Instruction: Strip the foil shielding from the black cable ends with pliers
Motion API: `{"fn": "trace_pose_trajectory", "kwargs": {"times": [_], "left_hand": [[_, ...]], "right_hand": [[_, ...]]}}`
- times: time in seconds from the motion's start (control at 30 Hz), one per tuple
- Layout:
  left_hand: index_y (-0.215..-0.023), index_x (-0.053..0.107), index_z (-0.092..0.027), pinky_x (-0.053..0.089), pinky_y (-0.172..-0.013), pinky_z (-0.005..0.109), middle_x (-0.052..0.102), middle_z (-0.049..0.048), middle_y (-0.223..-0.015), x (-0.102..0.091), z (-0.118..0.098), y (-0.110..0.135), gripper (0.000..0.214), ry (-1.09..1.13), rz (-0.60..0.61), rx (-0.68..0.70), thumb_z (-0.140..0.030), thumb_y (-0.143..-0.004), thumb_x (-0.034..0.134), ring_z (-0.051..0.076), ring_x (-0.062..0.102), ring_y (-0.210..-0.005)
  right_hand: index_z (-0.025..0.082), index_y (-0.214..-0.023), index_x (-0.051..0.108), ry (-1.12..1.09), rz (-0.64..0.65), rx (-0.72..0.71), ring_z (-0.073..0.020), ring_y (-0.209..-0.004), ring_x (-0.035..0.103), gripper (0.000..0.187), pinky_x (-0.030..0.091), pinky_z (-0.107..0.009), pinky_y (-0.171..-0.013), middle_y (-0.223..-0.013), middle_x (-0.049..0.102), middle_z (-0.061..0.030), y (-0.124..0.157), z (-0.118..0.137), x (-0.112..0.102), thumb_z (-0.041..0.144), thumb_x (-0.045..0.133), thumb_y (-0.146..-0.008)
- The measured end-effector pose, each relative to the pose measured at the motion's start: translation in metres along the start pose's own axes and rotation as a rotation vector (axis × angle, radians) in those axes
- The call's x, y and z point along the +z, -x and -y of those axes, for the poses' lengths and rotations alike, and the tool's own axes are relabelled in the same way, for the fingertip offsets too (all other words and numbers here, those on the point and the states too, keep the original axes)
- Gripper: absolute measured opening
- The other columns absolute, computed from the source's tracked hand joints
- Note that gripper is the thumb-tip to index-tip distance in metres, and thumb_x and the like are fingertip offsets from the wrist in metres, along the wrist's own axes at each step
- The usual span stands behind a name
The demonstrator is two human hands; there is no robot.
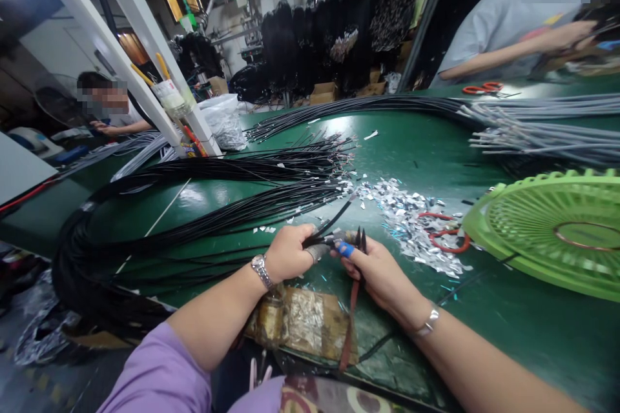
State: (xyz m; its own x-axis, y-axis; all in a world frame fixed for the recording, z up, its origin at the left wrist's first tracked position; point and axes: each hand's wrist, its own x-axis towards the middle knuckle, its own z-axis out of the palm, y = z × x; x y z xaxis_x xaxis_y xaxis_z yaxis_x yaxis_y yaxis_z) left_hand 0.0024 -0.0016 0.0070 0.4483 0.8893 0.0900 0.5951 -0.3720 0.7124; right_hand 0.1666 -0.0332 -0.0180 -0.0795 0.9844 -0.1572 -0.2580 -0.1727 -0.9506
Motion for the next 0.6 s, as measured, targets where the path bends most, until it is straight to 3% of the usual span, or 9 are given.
{"fn": "trace_pose_trajectory", "kwargs": {"times": [0.17, 0.4, 0.5, 0.6], "left_hand": [[-0.061, 0.048, -0.017, 0.027, -0.052, 0.022, 0.048, -0.003, -0.054, 0.0005, 0.0028, -0.0003, 0.023, -0.008, 0.001, 0.024, -0.029, -0.076, 0.06, 0.01, 0.039, -0.053], [-0.061, 0.05, -0.017, 0.028, -0.052, 0.023, 0.05, -0.002, -0.056, -0.0007, 0.0023, 0.0014, 0.024, -0.053, -0.013, 0.108, -0.031, -0.078, 0.06, 0.01, 0.041, -0.054], [-0.065, 0.054, -0.017, 0.031, -0.053, 0.023, 0.054, -0.001, -0.058, 0.0009, 0.0036, 0.0019, 0.018, -0.029, 0.026, 0.115, -0.028, -0.078, 0.06, 0.011, 0.046, -0.055], [-0.075, 0.057, -0.017, 0.036, -0.052, 0.022, 0.058, -0.0012, -0.061, 0.0041, 0.0061, 0.0009, 0.01, 0.077, 0.039, 0.052, -0.027, -0.078, 0.06, 0.011, 0.05, -0.053]], "right_hand": [[0.018, -0.072, 0.059, -0.034, 0.003, 0.013, -0.0071, -0.043, 0.032, 0.037, 0.022, -0.021, -0.039, -0.054, 0.055, 0.0029, -0.0004, 0.0002, 0.0003, 0.041, 0.082, -0.054], [0.019, -0.065, 0.055, -0.246, 0.133, 0.245, -0.0058, -0.041, 0.028, 0.023, 0.016, -0.019, -0.038, -0.051, 0.051, 0.0029, -0.0047, 0.0029, -0.0043, 0.026, 0.073, -0.052], [0.019, -0.061, 0.054, -0.224, 0.198, 0.275, -0.0054, -0.04, 0.026, 0.017, 0.015, -0.019, -0.037, -0.048, 0.046, 0.0047, -0.0071, 0.004, -0.007, 0.025, 0.068, -0.053], [0.019, -0.063, 0.053, -0.13, 0.172, 0.231, -0.0049, -0.039, 0.026, 0.019, 0.015, -0.019, -0.037, -0.05, 0.048, 0.0046, -0.0081, 0.0032, -0.0082, 0.027, 0.069, -0.056]]}}
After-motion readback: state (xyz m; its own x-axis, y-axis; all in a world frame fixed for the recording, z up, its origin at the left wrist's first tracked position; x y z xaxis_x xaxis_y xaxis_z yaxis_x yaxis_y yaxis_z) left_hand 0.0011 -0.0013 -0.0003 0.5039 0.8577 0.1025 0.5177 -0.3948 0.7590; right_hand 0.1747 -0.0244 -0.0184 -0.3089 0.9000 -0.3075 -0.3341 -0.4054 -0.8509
